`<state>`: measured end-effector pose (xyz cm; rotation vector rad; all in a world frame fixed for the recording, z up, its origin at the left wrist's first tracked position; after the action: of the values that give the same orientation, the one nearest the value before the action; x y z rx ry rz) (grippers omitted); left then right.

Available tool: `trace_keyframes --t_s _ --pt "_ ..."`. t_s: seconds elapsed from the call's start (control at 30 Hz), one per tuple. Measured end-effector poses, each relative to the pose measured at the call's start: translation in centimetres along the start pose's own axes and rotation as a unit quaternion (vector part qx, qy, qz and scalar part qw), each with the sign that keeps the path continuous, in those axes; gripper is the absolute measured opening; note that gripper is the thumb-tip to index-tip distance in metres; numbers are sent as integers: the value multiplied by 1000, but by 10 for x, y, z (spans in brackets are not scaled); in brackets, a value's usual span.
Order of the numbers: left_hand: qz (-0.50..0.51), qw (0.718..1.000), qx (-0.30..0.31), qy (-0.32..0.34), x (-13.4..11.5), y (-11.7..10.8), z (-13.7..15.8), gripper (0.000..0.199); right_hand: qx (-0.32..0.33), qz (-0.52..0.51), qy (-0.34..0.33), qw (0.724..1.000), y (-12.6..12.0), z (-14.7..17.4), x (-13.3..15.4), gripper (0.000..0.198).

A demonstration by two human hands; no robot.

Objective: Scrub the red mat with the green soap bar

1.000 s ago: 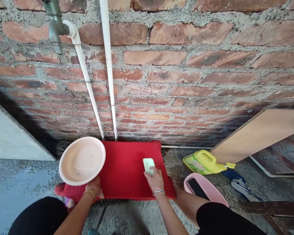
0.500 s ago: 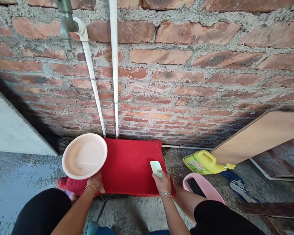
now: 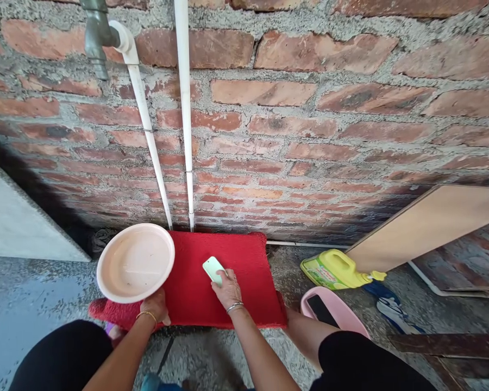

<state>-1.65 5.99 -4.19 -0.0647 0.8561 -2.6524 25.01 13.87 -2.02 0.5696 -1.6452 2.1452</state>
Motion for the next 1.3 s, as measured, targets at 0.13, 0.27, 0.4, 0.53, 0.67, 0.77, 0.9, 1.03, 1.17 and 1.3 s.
trace_keyframes --t_s 0.13,0.27,0.4,0.53,0.67,0.77,0.9,1.03,1.17,1.3 --pt "-5 1000 -1 -3 0 3 -4 76 -55 -23 97 994 -45 10 -76 30" --pt "1 1000 -8 -9 1 4 -5 80 -144 -44 230 962 -85 35 -143 36" --pt "6 1000 8 -16 1 3 -1 83 -130 -64 159 977 -66 23 -99 39" --pt "-5 1000 15 -17 -1 1 2 83 -36 -40 35 998 -12 -4 5 33" --pt "0 1000 9 -21 0 3 -2 84 39 23 -49 998 26 -21 76 32" --pt "10 1000 -1 -23 3 6 -10 88 58 46 -46 996 27 -27 70 32" --pt "18 1000 -11 -13 6 12 -22 88 0 19 50 999 -14 -24 -9 31" --pt "11 1000 -9 -3 6 16 -28 84 -87 -7 206 975 -62 -1 -102 41" --pt "17 1000 -13 -1 4 13 -25 90 -121 -39 210 969 -64 2 -108 43" --pt "-24 1000 -14 -6 -1 7 -16 100 -90 -59 64 992 -24 -24 -21 35"
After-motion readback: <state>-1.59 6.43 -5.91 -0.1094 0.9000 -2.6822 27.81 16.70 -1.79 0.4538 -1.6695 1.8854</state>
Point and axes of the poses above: each hand's wrist, its own z-axis away from the middle knuckle, its own y-axis out of the palm, x = y × z, the point moved 10 cm from there along -z, towards the middle knuckle, and after that the axes turned 9 degrees about x, right-handed, at the moved point
